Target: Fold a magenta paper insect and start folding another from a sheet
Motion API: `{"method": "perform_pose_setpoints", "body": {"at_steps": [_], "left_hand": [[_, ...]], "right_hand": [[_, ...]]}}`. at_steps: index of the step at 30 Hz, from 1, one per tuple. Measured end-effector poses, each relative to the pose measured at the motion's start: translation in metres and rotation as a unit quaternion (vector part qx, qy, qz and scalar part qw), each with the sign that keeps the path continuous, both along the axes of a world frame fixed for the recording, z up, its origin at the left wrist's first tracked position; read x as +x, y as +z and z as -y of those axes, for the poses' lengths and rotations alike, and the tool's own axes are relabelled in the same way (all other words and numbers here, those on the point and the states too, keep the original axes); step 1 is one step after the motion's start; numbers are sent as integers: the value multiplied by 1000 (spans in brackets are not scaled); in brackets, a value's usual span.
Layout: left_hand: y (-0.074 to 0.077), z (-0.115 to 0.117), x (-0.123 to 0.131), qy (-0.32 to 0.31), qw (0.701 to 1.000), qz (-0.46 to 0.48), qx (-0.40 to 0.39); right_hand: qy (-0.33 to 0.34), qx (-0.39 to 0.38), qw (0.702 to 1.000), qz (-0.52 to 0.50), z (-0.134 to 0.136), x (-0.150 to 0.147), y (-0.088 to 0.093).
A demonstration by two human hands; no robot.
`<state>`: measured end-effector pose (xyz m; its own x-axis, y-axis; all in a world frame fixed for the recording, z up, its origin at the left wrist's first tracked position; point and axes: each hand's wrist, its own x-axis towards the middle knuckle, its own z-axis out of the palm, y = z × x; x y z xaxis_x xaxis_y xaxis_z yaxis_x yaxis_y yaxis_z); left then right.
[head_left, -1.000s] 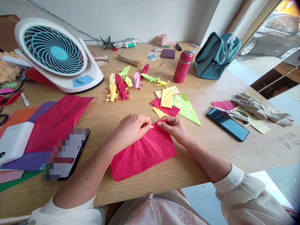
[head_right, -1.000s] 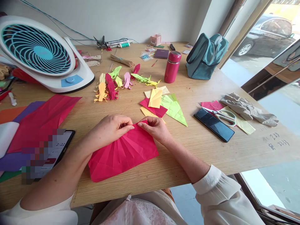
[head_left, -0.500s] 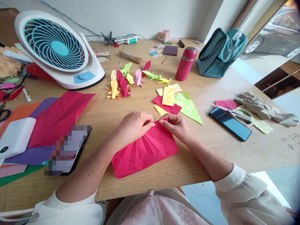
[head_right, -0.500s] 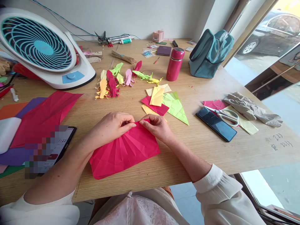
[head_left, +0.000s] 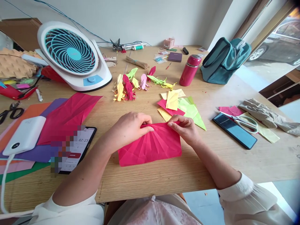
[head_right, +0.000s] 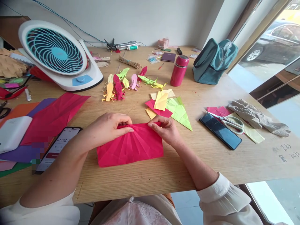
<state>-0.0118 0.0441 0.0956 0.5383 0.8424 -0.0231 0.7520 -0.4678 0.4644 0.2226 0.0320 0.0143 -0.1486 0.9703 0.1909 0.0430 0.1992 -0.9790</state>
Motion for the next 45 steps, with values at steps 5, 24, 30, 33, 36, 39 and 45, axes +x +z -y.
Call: {"method": "perform_pose_setpoints", "body": {"at_steps": [5,24,30,33,36,39,45], "left_hand": [[16,-6,-26,39,999,7,4],[5,-23,-31,121,926,355,-55],[8,-12,-21,144,906,397,4],[11,-7,-18,155,905,393,51],[13,-5,-16,156,904,389,82],[14,-4,-16,155,906,384,84],[14,-4,-17,156,910,377,78]], "right_hand": [[-58,39,998,5,-5,14,0],[-122,76,988,-46,-16,35,-14],[-124,59,987,-88,-19,37,-21],[-127,54,985,-108,-21,37,-23],[-122,48,983,-129,-21,37,-22],[-118,42,983,-137,-21,37,-21],[-120,29,981,-150,-22,36,-21]]}}
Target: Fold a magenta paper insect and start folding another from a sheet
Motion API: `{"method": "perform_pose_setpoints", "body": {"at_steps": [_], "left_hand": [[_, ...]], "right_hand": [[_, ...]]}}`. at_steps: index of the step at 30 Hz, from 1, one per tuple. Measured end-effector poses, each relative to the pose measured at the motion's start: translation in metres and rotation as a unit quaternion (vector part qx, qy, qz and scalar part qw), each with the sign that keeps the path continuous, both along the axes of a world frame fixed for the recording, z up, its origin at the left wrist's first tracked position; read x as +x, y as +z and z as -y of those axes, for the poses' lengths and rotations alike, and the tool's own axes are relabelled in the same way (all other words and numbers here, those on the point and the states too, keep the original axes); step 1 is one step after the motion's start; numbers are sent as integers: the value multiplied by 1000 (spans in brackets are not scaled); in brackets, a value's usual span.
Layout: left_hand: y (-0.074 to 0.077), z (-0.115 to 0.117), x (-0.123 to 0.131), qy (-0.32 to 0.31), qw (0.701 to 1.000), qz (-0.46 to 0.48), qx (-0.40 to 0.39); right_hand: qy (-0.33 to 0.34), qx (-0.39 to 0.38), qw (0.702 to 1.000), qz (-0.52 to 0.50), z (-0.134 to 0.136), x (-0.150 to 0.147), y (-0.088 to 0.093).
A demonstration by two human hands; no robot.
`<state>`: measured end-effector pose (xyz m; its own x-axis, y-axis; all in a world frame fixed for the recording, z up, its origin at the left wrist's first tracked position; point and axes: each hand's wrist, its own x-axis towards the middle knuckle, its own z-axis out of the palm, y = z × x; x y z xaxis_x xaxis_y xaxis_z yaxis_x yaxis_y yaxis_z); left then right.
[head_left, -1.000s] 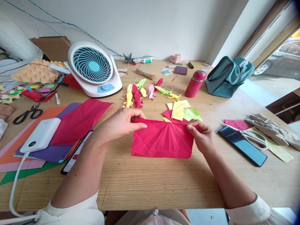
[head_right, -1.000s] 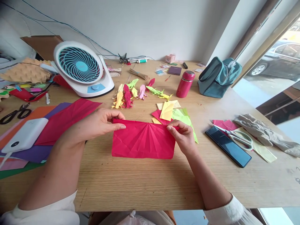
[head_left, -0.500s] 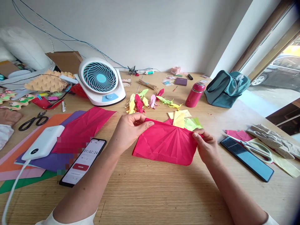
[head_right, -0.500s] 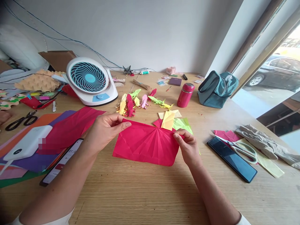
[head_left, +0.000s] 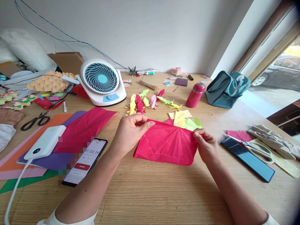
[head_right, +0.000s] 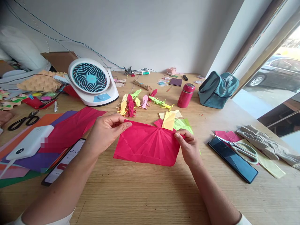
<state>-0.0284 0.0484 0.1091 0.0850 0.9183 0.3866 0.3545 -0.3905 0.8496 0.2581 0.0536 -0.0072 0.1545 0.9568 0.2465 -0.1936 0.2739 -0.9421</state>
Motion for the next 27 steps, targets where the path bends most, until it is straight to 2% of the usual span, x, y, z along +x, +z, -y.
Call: {"method": "perform_pose_setpoints", "body": {"at_steps": [17,27], "left_hand": [[1,-1,0,13,1000,-15,15],[1,-2,-3,-6,1000,6,-22]], "right_hand": [[2,-18,1000,-18,0,-1,-3],[3,-36,999,-37,1,-2,0]]}}
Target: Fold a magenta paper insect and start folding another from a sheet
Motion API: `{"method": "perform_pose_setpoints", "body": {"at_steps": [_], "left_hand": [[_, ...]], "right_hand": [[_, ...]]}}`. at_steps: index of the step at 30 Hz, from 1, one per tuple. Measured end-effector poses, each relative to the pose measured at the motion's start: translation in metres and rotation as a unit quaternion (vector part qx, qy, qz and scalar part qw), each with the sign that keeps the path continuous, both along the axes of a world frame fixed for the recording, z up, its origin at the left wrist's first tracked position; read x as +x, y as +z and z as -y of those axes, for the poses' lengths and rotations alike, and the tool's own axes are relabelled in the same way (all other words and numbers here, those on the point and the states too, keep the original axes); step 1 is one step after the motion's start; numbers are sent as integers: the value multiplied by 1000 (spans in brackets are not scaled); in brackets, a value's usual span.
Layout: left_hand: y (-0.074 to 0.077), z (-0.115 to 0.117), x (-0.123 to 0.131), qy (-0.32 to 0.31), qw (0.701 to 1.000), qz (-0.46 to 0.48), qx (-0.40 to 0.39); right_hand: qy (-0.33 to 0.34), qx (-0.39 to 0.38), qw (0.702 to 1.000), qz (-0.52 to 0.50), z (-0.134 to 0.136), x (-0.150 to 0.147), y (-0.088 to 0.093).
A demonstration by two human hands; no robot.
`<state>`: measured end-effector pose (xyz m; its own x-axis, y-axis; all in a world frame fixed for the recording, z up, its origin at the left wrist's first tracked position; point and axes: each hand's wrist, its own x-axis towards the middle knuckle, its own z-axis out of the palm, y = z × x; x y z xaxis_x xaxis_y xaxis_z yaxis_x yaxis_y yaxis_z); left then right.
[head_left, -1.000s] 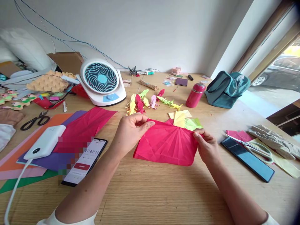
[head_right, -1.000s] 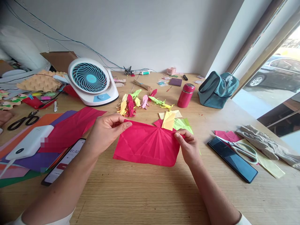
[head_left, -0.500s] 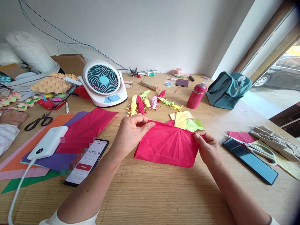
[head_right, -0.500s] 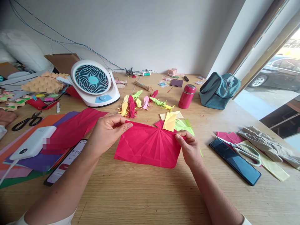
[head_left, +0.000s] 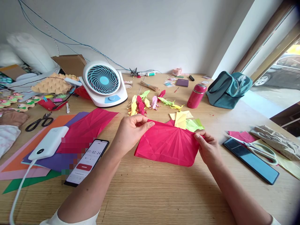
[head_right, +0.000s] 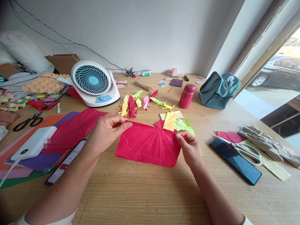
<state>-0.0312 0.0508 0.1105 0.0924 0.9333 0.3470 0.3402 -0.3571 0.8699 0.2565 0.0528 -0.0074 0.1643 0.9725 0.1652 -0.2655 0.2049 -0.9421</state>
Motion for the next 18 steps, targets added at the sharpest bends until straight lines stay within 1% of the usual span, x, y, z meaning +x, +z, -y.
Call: {"method": "perform_pose_setpoints", "body": {"at_steps": [3,8,15,18], "left_hand": [[-2,-2,-3,-12,1000,8,-10],[-5,-6,-8,-24,1000,4,-2],[-9,-11,-9,-30,999,14,-28],[-12,-12,-10,-25,998,21,-45]], "right_hand": [[7,0,1000,-3,0,-1,1],[10,-6,1000,7,1,-2,5],[2,5,997,81,2,-2,8],[13,-12,996,83,2,-2,8]]}}
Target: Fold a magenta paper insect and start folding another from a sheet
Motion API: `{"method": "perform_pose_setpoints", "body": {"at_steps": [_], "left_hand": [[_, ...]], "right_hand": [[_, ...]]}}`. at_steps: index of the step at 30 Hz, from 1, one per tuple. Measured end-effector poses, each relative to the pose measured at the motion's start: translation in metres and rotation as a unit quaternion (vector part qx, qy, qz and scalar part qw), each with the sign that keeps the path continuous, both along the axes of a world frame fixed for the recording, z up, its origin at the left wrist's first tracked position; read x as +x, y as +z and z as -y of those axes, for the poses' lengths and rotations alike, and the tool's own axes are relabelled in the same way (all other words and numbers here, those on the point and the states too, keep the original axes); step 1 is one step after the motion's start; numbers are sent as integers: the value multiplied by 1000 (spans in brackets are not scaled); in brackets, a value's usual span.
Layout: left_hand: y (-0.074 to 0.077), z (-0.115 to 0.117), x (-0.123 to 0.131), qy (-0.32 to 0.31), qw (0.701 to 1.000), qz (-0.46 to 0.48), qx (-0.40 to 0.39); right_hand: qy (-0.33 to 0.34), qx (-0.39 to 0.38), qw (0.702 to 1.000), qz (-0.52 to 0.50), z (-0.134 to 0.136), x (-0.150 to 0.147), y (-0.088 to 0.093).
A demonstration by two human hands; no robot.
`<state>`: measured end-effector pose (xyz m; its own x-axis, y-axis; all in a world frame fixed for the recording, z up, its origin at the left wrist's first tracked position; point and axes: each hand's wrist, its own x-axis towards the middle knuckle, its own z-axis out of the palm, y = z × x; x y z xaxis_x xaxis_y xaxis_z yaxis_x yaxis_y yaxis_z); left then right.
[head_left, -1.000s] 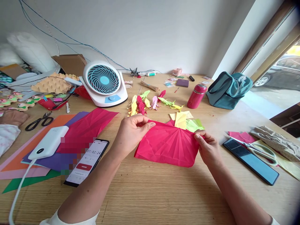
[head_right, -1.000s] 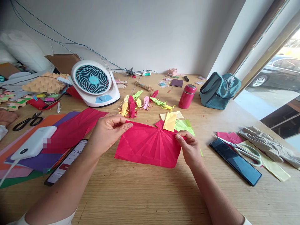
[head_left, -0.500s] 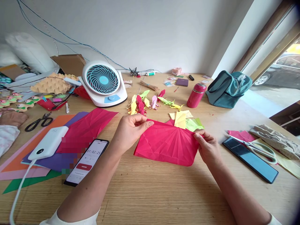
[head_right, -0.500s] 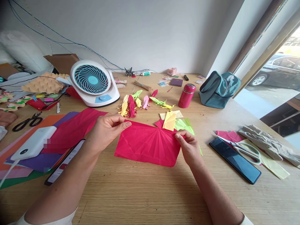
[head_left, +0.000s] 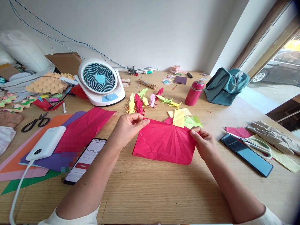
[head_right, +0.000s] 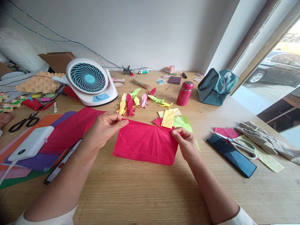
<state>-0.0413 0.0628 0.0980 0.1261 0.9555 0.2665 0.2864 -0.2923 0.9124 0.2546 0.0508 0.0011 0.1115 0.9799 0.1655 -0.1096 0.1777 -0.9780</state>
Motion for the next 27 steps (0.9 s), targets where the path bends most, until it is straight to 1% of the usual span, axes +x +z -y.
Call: {"method": "perform_pose_setpoints", "body": {"at_steps": [2,5,8,10,12,14,16,18,23,27], "left_hand": [[-6,1,-2,10,999,21,-28],[-21,10,-10,33,992,56,-106],[-39,24,-21,50,980,74,-181],[-52,33,-29,62,975,71,-201],[-65,40,-37,78,976,51,-196],[-77,46,-42,91,980,16,-175],[-86,50,-45,99,983,-25,-153],[-91,54,-46,105,982,-62,-144],[-95,59,-41,130,971,-144,-141],[-105,58,-41,128,967,-191,-112]], "right_hand": [[13,-22,1000,-2,1,-1,1],[48,-55,997,17,4,-7,3],[96,-81,990,64,9,-15,4],[122,-93,982,107,11,-20,2],[136,-90,973,164,13,-25,0],[143,-73,960,229,13,-28,-3],[142,-53,946,286,14,-30,-6],[141,-37,932,331,15,-32,-8],[128,-3,907,402,19,-37,-10],[127,35,886,444,19,-38,-12]]}}
